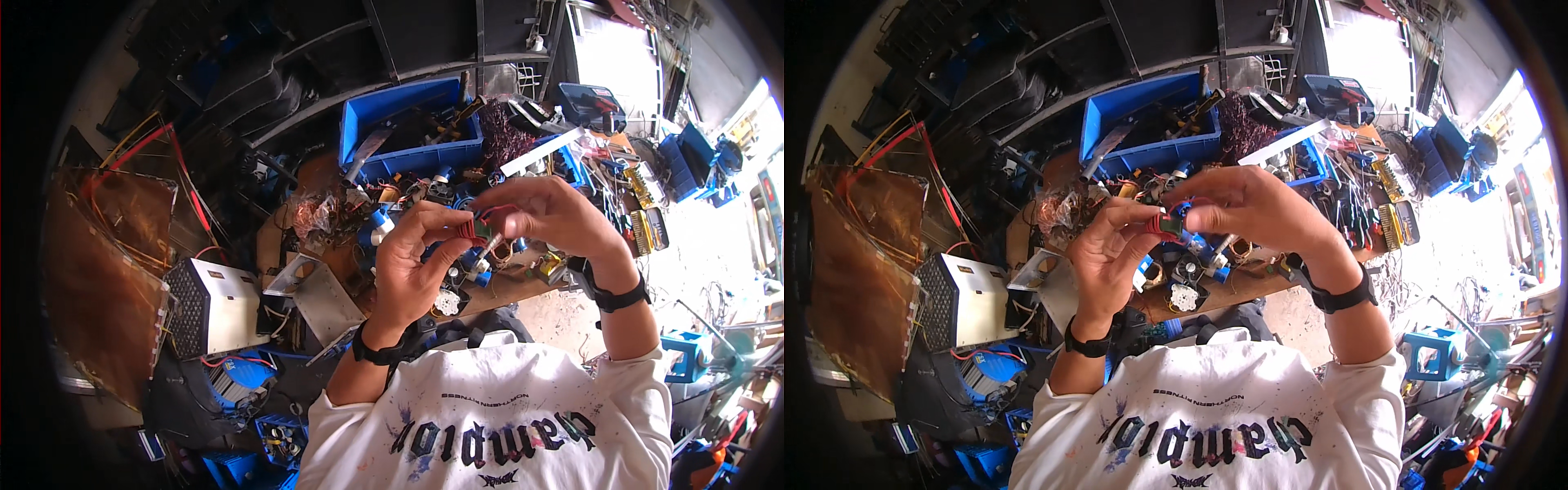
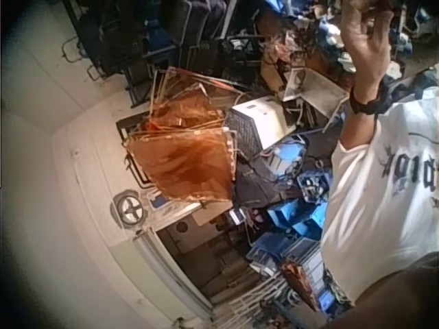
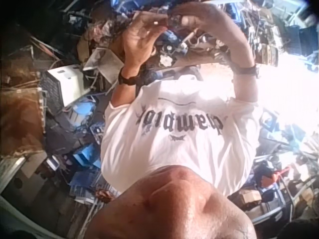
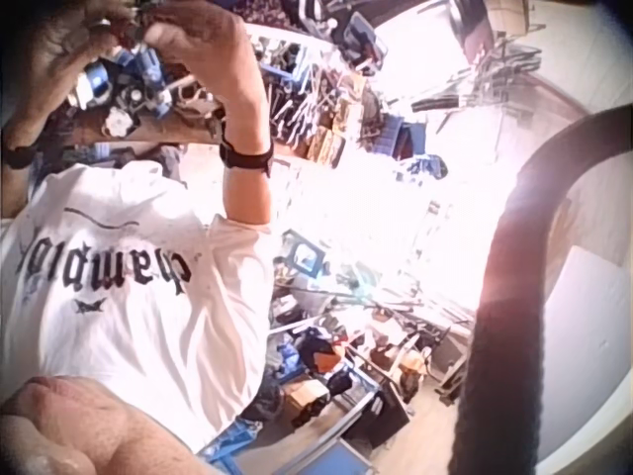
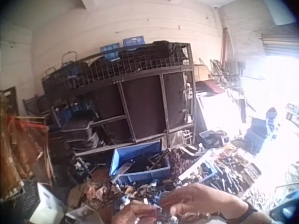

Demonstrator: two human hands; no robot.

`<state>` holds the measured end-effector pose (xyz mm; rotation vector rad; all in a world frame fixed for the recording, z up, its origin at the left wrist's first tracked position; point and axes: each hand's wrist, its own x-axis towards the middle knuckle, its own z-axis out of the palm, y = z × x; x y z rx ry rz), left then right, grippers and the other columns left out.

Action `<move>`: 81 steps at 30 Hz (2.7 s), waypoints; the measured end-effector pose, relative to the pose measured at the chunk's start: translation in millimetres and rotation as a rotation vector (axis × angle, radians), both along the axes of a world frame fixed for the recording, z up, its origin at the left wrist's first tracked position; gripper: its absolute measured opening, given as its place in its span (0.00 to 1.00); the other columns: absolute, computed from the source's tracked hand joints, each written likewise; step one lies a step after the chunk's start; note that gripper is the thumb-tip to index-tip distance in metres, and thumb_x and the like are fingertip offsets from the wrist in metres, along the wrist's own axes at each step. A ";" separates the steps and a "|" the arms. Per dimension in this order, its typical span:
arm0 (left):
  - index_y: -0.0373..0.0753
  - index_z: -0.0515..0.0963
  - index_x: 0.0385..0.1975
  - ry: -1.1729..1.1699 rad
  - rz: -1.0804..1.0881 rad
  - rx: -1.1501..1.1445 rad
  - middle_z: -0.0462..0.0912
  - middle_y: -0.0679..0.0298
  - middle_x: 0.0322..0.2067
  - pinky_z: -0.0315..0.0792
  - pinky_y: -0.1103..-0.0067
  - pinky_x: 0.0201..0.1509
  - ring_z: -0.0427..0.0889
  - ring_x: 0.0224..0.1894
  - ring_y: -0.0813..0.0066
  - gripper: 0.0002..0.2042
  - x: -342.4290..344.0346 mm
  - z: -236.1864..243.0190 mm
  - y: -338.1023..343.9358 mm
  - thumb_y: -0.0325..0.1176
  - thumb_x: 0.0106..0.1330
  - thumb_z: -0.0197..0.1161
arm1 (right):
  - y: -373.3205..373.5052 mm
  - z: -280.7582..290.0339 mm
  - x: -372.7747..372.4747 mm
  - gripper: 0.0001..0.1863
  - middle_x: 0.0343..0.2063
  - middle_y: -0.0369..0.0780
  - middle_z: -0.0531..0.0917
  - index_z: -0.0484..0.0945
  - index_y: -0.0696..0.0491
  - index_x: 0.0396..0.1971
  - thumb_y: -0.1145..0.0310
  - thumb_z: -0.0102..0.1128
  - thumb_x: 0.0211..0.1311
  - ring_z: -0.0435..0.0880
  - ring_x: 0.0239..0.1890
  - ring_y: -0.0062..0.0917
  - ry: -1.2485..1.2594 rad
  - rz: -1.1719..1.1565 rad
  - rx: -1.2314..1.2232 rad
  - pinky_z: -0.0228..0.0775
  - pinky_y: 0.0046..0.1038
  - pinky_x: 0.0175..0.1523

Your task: The person holds a small electronic component with red and green wires in both hands. They manipulate the wires and the component, twisting and adjusting the connections while working at a cluttered workbench filled with tools and electronic parts.

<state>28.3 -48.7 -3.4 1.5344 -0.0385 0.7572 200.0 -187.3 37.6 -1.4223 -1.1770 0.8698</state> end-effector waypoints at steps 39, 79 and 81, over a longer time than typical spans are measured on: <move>0.30 0.75 0.49 -0.045 0.118 -0.094 0.75 0.62 0.45 0.77 0.78 0.53 0.79 0.48 0.76 0.16 9.9 1.6 3.8 0.14 0.61 0.60 | -6.2 10.0 -25.3 0.11 0.20 0.33 0.78 0.75 0.59 0.42 0.68 0.55 0.68 0.78 0.22 0.14 0.318 -0.172 -0.021 0.69 0.18 0.28; 0.35 0.79 0.43 -0.214 0.137 0.316 0.80 0.58 0.38 0.75 0.77 0.44 0.82 0.42 0.66 0.14 5.0 -4.7 2.6 0.16 0.56 0.65 | -0.8 17.0 -14.3 0.10 0.28 0.37 0.84 0.78 0.59 0.38 0.81 0.64 0.56 0.81 0.25 0.15 0.419 0.041 -0.082 0.73 0.17 0.30; 0.35 0.79 0.43 -0.208 0.131 0.279 0.80 0.58 0.38 0.75 0.77 0.44 0.82 0.42 0.66 0.14 4.9 -4.2 0.9 0.17 0.56 0.66 | 0.6 11.2 -10.1 0.08 0.27 0.36 0.84 0.78 0.58 0.37 0.79 0.64 0.57 0.80 0.24 0.15 0.441 0.048 -0.078 0.73 0.17 0.30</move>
